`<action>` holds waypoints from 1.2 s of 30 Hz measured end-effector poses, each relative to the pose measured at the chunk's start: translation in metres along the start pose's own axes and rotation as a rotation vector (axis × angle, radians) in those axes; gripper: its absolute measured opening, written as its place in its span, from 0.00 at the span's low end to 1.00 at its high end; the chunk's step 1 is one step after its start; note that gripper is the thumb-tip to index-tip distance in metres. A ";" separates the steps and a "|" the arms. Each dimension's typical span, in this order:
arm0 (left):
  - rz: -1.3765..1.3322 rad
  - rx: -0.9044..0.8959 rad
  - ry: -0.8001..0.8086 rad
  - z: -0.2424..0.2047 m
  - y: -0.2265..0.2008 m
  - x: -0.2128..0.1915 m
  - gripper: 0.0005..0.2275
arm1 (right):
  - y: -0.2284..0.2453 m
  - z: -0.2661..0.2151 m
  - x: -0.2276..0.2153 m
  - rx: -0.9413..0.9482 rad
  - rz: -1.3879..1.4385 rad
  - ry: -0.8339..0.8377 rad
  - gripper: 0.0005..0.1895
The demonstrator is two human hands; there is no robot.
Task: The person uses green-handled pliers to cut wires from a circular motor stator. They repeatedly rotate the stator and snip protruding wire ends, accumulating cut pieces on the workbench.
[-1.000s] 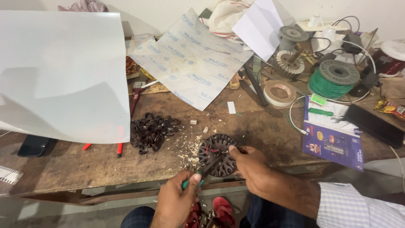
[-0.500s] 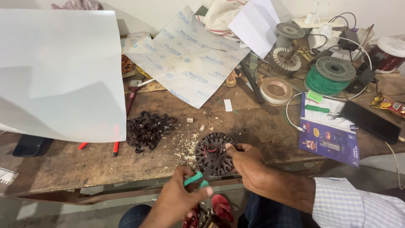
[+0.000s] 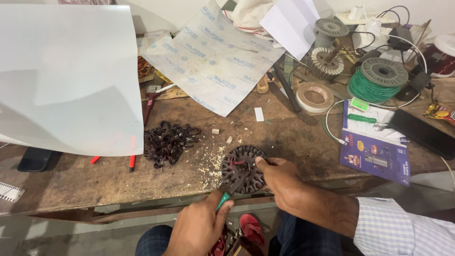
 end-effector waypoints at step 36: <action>-0.179 -0.071 0.044 -0.047 0.135 0.065 0.17 | -0.003 -0.001 0.006 0.196 -0.017 0.011 0.14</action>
Point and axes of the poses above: each hand's wrist, its own z-axis towards the middle knuckle, its own x-axis out of the palm, y = z × x, the point moved 2 cm from there along z, towards the middle knuckle, and after that the axes turned 1 degree about -z, right-handed, at the moved point
